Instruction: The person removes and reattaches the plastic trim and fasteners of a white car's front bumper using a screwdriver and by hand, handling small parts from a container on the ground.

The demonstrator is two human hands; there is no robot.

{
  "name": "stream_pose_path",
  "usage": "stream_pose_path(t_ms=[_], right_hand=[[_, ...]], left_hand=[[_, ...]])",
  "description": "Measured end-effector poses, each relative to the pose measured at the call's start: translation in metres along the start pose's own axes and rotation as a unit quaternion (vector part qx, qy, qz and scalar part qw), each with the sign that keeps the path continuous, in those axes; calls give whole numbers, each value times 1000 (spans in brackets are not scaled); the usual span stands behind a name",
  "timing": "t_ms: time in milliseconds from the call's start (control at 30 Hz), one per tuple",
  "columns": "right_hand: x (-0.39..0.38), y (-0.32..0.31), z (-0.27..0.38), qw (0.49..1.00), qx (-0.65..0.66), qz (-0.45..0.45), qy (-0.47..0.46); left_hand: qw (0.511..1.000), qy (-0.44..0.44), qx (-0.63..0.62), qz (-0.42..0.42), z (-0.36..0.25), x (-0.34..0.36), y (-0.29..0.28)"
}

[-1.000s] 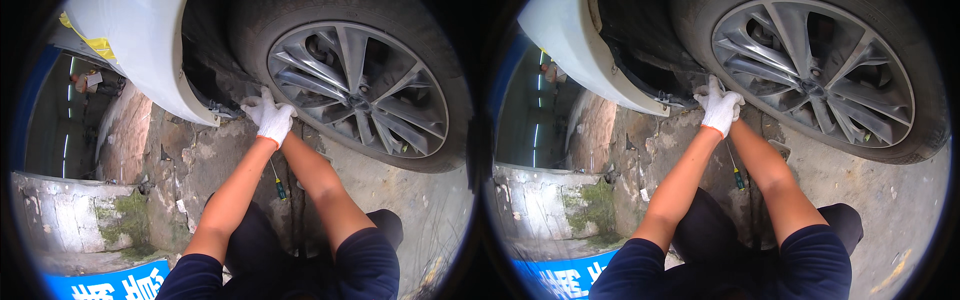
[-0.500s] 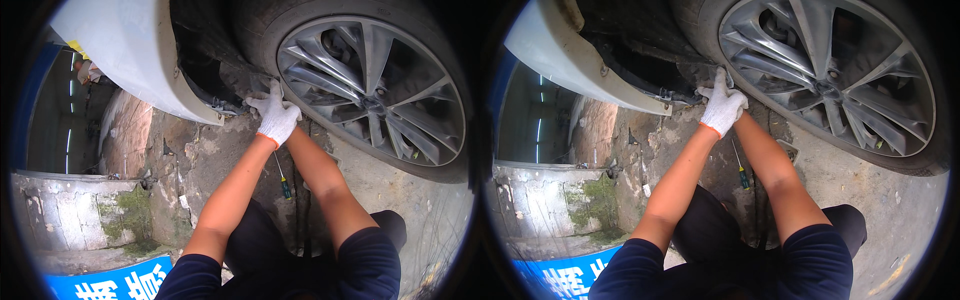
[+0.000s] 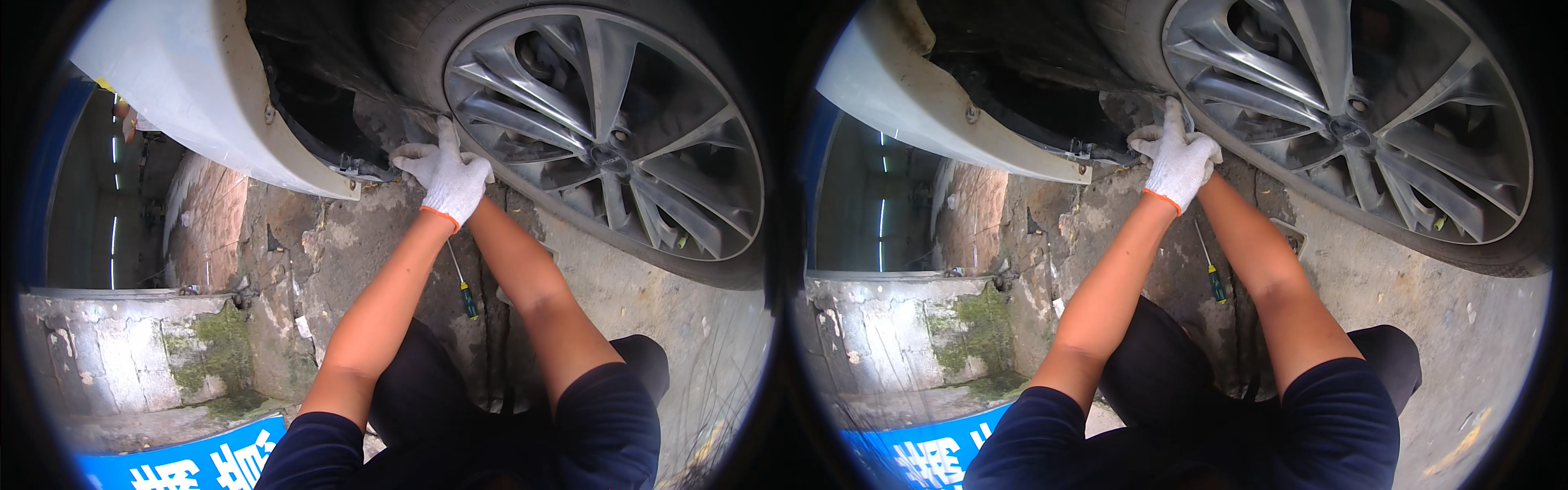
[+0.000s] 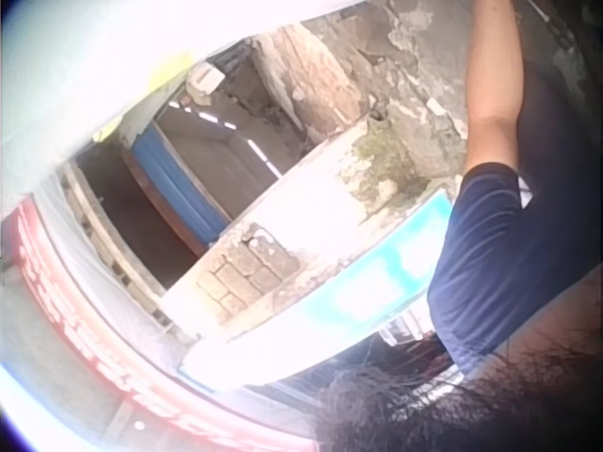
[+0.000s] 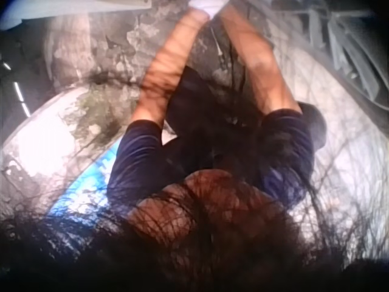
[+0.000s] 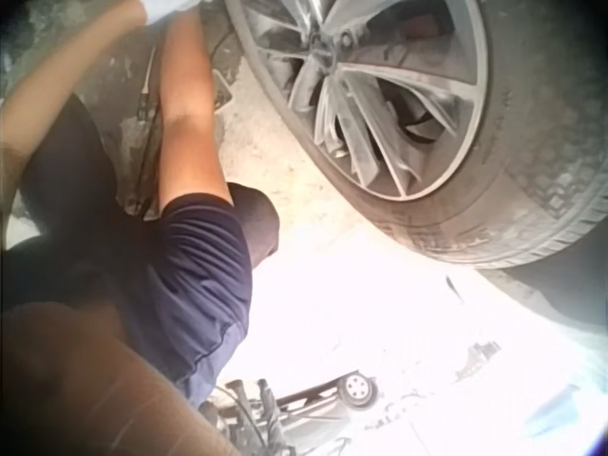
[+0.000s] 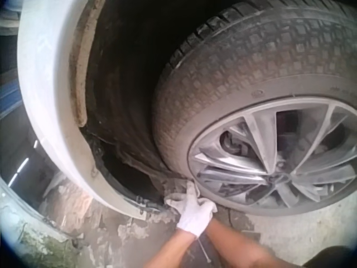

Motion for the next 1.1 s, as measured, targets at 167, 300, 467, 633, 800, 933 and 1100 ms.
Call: stream_pose_path(t_ms=[167,300,467,633,800,933,1100], right_hand=[[27,-7,-21,992,126,11,-21],[19,11,-13,993,11,109,-32],[8,-2,9,986,-90,132,-37],[-50,25,24,965,249,-81,19],[-53,25,44,996,48,75,-19],[-50,51,54,979,122,161,6],[-63,78,71,968,134,209,16]], left_hand=[[999,-22,-35,12,0,-3,1],[999,-13,-33,12,22,-2,-13],[999,18,-15,23,12,-1,-1],[995,6,94,-22,20,-6,-16],[997,-13,76,2,7,-5,-11],[998,-36,-29,35,-16,-10,-11],[978,-93,-180,52,-32,-9,-23]])
Point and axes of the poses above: each hand's wrist, its own x-axis towards the middle knuckle, its own y-axis out of the palm, z = x × y, the point moved 4 cm from there along x, towards the middle knuckle, and after that the axes turned 14 degrees about y, right-handed, at the moved point
